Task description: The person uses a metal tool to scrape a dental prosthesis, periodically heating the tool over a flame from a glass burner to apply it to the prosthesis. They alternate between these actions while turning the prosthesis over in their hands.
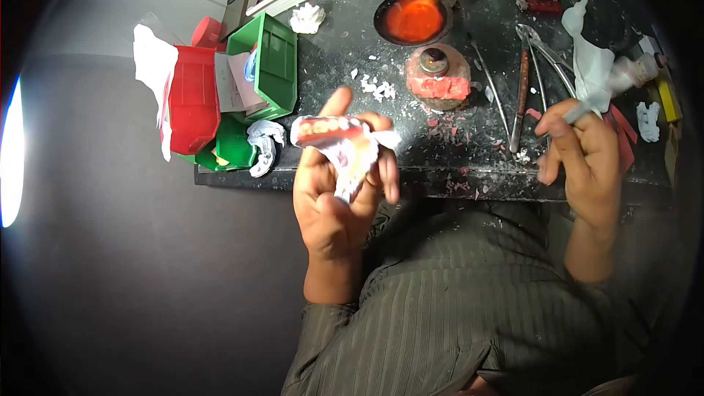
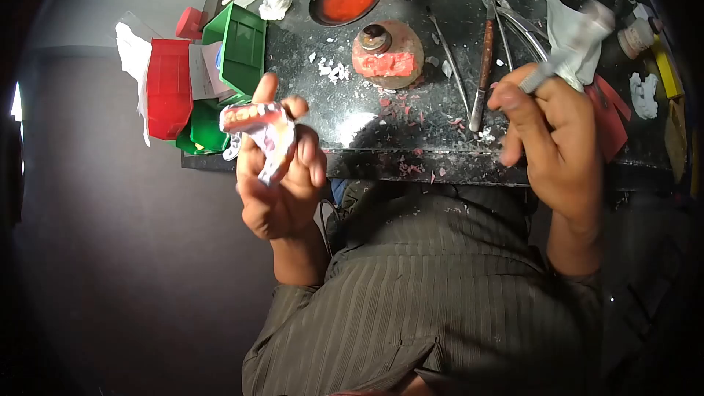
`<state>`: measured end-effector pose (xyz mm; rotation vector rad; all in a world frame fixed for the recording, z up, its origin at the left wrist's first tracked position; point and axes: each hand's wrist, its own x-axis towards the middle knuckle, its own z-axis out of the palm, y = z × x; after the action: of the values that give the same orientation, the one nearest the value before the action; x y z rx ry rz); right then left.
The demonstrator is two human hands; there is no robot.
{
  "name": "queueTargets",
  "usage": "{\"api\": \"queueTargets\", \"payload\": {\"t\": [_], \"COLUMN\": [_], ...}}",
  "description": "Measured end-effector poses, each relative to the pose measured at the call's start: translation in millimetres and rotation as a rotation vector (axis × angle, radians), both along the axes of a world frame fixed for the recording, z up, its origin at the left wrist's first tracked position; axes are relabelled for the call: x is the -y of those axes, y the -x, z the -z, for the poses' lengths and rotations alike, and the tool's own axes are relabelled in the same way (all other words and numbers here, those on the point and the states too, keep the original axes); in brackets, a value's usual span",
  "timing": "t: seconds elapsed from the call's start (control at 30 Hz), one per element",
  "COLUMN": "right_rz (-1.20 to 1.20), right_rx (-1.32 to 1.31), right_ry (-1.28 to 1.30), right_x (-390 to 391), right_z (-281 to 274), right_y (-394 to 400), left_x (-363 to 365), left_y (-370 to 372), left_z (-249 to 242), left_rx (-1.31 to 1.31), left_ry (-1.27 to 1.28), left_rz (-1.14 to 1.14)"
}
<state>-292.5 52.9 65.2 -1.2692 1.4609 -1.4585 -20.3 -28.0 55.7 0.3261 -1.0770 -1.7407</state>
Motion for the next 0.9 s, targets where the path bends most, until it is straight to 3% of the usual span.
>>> {"api": "queueTargets", "payload": {"t": [0.03,0.07,0.1,0.17,0.3,0.33,0.43,0.5,0.6,0.67,0.77,0.9], "right_rz": [-0.057,-0.132,-0.126,-0.237,-0.155,-0.135,-0.019,-0.080,-0.068,-0.091,-0.104,-0.051], "right_rx": [-0.157,-0.316,-0.313,-0.723,-0.933,-1.025,-1.126,-1.072,-1.020,-1.019,-1.005,-1.024], "right_ry": [-0.232,-0.072,-0.066,-0.353,-0.279,-0.364,-0.250,-0.289,0.085,0.068,0.037,0.080], "right_x": [1,5,8,11,18,20,28,40,54,59,66,73], "right_z": [-4,4,-1,-19,-14,-21,-27,-31,-8,-5,3,11], "right_y": [7,15,18,22,21,19,4,-4,-23,-32,-40,-46], "left_x": [8,9,10,17,27,29,28,27,25,25,24,29], "left_y": [-4,-3,-3,-2,-13,-17,-22,-22,-25,-28,-29,-33], "left_z": [6,6,5,13,26,29,26,24,20,20,19,24], "left_rx": [-0.027,-0.011,0.005,0.009,0.125,0.166,0.232,0.137,-0.050,-0.146,-0.038,-0.122], "left_ry": [0.055,0.024,-0.005,0.019,0.089,0.083,0.114,0.147,0.044,-0.052,0.004,0.025], "left_rz": [0.034,0.009,-0.016,-0.044,-0.077,-0.092,-0.120,-0.152,-0.113,-0.111,-0.210,-0.121]}}
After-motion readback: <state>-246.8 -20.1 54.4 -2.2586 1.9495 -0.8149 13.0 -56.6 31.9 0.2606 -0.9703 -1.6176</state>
